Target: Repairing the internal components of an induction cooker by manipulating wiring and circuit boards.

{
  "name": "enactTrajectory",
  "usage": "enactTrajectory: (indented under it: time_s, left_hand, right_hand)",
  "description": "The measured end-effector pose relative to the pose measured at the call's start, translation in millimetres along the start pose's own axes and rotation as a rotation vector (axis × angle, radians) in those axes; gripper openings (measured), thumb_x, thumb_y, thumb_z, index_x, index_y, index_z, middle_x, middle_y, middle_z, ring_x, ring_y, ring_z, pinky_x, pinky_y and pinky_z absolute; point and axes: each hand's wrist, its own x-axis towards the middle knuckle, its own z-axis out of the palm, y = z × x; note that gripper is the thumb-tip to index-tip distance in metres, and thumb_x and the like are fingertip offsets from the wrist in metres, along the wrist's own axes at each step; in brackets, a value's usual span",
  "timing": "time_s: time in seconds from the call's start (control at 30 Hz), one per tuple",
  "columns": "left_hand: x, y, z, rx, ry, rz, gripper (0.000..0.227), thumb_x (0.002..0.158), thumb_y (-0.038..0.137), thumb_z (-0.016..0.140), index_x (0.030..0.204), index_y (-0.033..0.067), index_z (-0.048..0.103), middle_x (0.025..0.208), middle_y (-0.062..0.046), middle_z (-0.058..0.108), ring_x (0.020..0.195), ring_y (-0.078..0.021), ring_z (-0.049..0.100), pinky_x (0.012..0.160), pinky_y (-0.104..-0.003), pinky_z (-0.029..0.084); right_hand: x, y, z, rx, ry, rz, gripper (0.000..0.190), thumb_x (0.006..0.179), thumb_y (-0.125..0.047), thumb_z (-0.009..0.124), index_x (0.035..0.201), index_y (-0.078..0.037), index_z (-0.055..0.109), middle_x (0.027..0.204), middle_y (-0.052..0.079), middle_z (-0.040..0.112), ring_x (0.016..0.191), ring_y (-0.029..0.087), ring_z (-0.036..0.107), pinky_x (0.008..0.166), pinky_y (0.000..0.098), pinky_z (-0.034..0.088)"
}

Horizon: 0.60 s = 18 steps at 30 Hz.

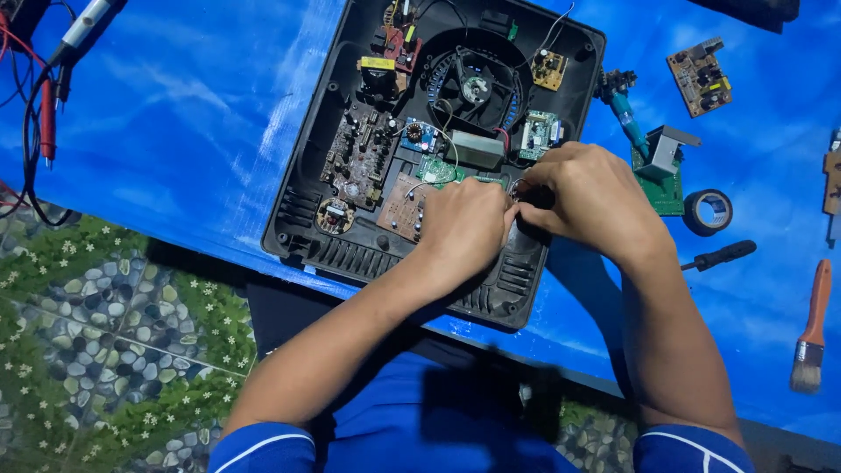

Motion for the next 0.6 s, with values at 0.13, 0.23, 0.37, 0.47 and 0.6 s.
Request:
enactTrajectory:
  time_s: [0.13, 0.23, 0.37, 0.47, 0.6]
  left_hand:
    - [-3.0, 3.0, -2.7, -0.026, 0.009, 0.004, 0.025, 0.089, 0.017, 0.061, 0.076, 0.0072, 0.079, 0.062, -0.023, 0.068, 0.067, -0.0513, 0.072, 0.055, -0.057, 0.056]
    - [-1.7, 1.0, -0.9, -0.026, 0.007, -0.003, 0.025, 0.089, 0.017, 0.061, 0.074, 0.0067, 0.078, 0.061, -0.024, 0.066, 0.067, -0.0519, 0.071, 0.055, -0.057, 0.056]
    - [-0.2, -0.9, -1.3, -0.024, -0.003, 0.014, 0.024, 0.088, 0.017, 0.063, 0.073, 0.0062, 0.078, 0.06, -0.023, 0.067, 0.065, -0.0514, 0.071, 0.054, -0.057, 0.056]
    - [-0.3, 1.7, -2.4, -0.004, -0.013, -0.019, 0.028, 0.089, 0.021, 0.064, 0.072, 0.0037, 0.078, 0.061, -0.027, 0.067, 0.068, -0.0519, 0.072, 0.055, -0.057, 0.057]
    - [1.5, 6.0, -7.8, 0.041, -0.033, -0.034, 0.029, 0.089, 0.025, 0.065, 0.074, 0.0048, 0.078, 0.064, -0.026, 0.068, 0.07, -0.0516, 0.072, 0.058, -0.055, 0.057]
  right_hand:
    - [0.5, -1.1, -0.1, 0.011, 0.026, -0.019, 0.027, 0.081, -0.026, 0.089, 0.096, -0.005, 0.083, 0.084, 0.015, 0.077, 0.087, 0.033, 0.075, 0.072, 0.037, 0.062]
    - [1.1, -0.1, 1.9, -0.013, 0.04, -0.036, 0.025, 0.08, -0.027, 0.09, 0.094, -0.007, 0.083, 0.083, 0.013, 0.077, 0.085, 0.031, 0.075, 0.07, 0.0359, 0.062]
    - [2.7, -0.5, 5.1, -0.075, 0.064, -0.049, 0.025, 0.078, -0.032, 0.091, 0.09, -0.012, 0.084, 0.082, 0.009, 0.077, 0.083, 0.027, 0.075, 0.069, 0.0344, 0.061]
    - [1.9, 8.7, 16.5, -0.1, 0.102, -0.083, 0.023, 0.074, -0.034, 0.089, 0.087, -0.016, 0.083, 0.084, 0.006, 0.077, 0.086, 0.03, 0.075, 0.07, 0.0412, 0.059]
    - [3.1, 25.4, 36.3, -0.101, 0.157, -0.089, 0.018, 0.072, -0.036, 0.084, 0.081, -0.021, 0.08, 0.082, 0.003, 0.075, 0.084, 0.029, 0.072, 0.067, 0.0427, 0.057]
